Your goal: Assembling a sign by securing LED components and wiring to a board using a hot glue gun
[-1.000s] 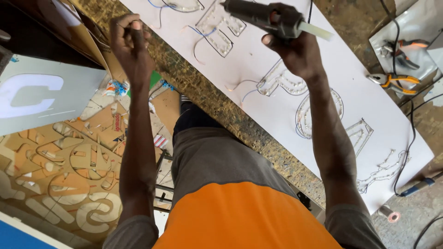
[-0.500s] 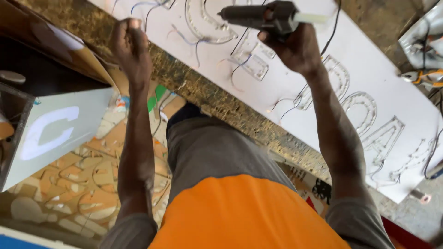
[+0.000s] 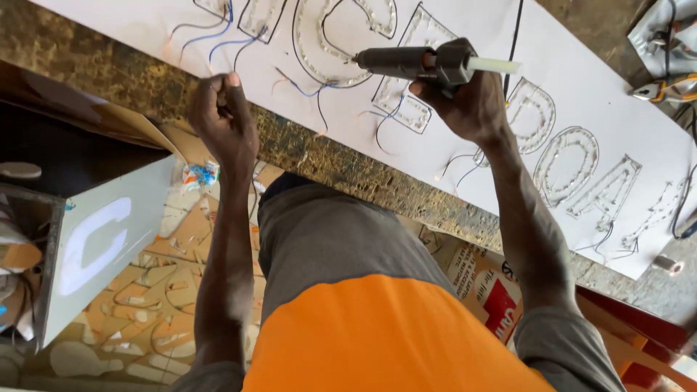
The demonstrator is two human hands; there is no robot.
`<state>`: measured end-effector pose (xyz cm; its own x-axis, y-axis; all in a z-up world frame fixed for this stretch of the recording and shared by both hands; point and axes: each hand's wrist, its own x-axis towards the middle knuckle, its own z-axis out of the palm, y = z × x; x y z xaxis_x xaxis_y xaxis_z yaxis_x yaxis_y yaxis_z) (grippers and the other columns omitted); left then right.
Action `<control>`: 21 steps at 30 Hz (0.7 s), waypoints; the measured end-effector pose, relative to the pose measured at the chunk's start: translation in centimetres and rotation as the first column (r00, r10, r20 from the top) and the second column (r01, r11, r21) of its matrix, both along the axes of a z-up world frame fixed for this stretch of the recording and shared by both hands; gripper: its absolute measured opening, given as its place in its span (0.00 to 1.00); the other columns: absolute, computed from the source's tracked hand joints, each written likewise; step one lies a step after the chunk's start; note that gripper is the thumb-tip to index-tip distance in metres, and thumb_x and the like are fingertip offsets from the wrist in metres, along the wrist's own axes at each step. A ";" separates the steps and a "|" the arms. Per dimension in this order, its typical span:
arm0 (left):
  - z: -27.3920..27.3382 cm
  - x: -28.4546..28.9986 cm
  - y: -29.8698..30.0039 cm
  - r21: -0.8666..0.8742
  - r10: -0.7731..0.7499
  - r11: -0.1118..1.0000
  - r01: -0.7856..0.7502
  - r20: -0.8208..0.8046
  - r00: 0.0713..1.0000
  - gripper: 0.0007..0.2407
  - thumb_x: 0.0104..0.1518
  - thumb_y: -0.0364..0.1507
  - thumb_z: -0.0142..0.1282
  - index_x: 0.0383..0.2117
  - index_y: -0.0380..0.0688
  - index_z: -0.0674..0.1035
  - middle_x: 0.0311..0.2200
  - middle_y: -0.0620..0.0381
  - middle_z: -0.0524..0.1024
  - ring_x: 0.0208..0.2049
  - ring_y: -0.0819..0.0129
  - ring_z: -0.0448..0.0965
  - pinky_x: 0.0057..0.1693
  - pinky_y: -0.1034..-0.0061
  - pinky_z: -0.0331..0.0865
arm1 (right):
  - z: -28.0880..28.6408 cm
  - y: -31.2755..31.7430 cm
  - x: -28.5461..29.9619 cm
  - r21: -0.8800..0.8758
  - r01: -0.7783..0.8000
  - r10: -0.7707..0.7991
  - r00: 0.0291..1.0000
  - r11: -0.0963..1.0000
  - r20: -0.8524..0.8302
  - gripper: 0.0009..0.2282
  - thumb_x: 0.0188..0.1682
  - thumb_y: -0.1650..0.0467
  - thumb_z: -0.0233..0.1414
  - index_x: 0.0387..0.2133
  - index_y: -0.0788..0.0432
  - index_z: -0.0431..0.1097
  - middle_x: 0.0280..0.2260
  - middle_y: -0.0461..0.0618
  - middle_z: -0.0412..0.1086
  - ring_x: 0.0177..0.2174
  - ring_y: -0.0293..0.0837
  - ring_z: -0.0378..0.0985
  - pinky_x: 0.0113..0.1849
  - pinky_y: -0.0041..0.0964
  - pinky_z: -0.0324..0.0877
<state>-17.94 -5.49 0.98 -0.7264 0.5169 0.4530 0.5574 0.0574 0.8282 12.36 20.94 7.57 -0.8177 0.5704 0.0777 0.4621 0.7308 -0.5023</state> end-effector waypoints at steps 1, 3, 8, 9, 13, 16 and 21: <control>0.3 -0.2 0.4 -0.004 -0.003 1.000 0.003 -0.012 1.000 0.10 0.80 0.26 0.53 0.37 0.34 0.78 0.27 0.53 0.68 0.27 0.66 0.62 0.34 0.65 0.54 | 0.0 0.4 -0.3 0.038 -0.016 0.018 0.999 0.999 -0.030 0.24 0.65 0.55 0.66 0.55 0.63 0.69 0.38 0.55 0.80 0.29 0.53 0.81 0.27 0.51 0.74; -0.4 -0.3 0.7 0.000 0.000 1.000 0.000 -0.008 1.000 0.10 0.80 0.27 0.53 0.37 0.36 0.78 0.28 0.54 0.68 0.27 0.67 0.61 0.34 0.66 0.54 | 0.3 0.2 -0.4 0.007 0.016 -0.016 1.000 1.000 -0.006 0.24 0.63 0.55 0.67 0.54 0.61 0.69 0.39 0.54 0.79 0.30 0.54 0.81 0.29 0.52 0.73; -0.4 -0.2 0.7 -0.009 0.002 1.000 -0.002 0.006 1.000 0.10 0.80 0.27 0.53 0.37 0.38 0.78 0.29 0.56 0.68 0.28 0.68 0.60 0.35 0.68 0.54 | 0.6 -0.5 -0.5 -0.045 0.104 -0.100 0.991 0.994 0.094 0.23 0.61 0.56 0.70 0.54 0.58 0.68 0.35 0.51 0.78 0.26 0.52 0.76 0.26 0.52 0.69; -0.3 -0.1 0.6 -0.016 0.005 1.000 -0.005 0.016 1.000 0.10 0.80 0.27 0.53 0.37 0.37 0.78 0.28 0.55 0.68 0.28 0.68 0.60 0.34 0.68 0.54 | 0.4 -0.6 -0.4 -0.018 0.101 -0.099 0.991 0.995 0.092 0.24 0.61 0.55 0.70 0.56 0.57 0.71 0.38 0.52 0.80 0.29 0.55 0.80 0.27 0.54 0.72; -0.2 0.1 0.4 -0.025 0.003 1.000 -0.002 0.041 0.999 0.11 0.80 0.27 0.53 0.36 0.38 0.78 0.28 0.56 0.66 0.28 0.68 0.59 0.36 0.66 0.53 | 2.0 -0.7 -0.4 -0.017 -0.004 0.006 0.994 1.000 0.112 0.23 0.61 0.56 0.68 0.59 0.57 0.72 0.51 0.53 0.80 0.40 0.60 0.85 0.34 0.57 0.76; -0.9 0.0 0.5 -0.018 0.017 1.000 -0.017 0.004 1.000 0.10 0.80 0.27 0.54 0.37 0.37 0.79 0.28 0.56 0.68 0.29 0.67 0.62 0.36 0.66 0.56 | 4.1 0.1 -0.5 -0.238 0.010 0.022 0.991 0.971 0.134 0.23 0.60 0.59 0.68 0.64 0.53 0.72 0.53 0.51 0.83 0.47 0.54 0.88 0.47 0.47 0.79; -1.1 0.1 0.4 -0.034 0.021 0.999 -0.020 0.020 1.000 0.11 0.80 0.28 0.54 0.37 0.37 0.79 0.28 0.56 0.68 0.29 0.68 0.61 0.35 0.67 0.55 | 4.2 0.1 1.3 -0.257 -0.033 0.057 0.995 0.966 0.087 0.25 0.61 0.60 0.66 0.67 0.57 0.70 0.58 0.55 0.81 0.50 0.55 0.86 0.47 0.49 0.79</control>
<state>-17.89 -5.06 -0.09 -0.7458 0.5167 0.4205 0.5390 0.0970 0.8367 13.64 21.02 11.81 -0.8399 0.5237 -0.1427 0.4847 0.6052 -0.6315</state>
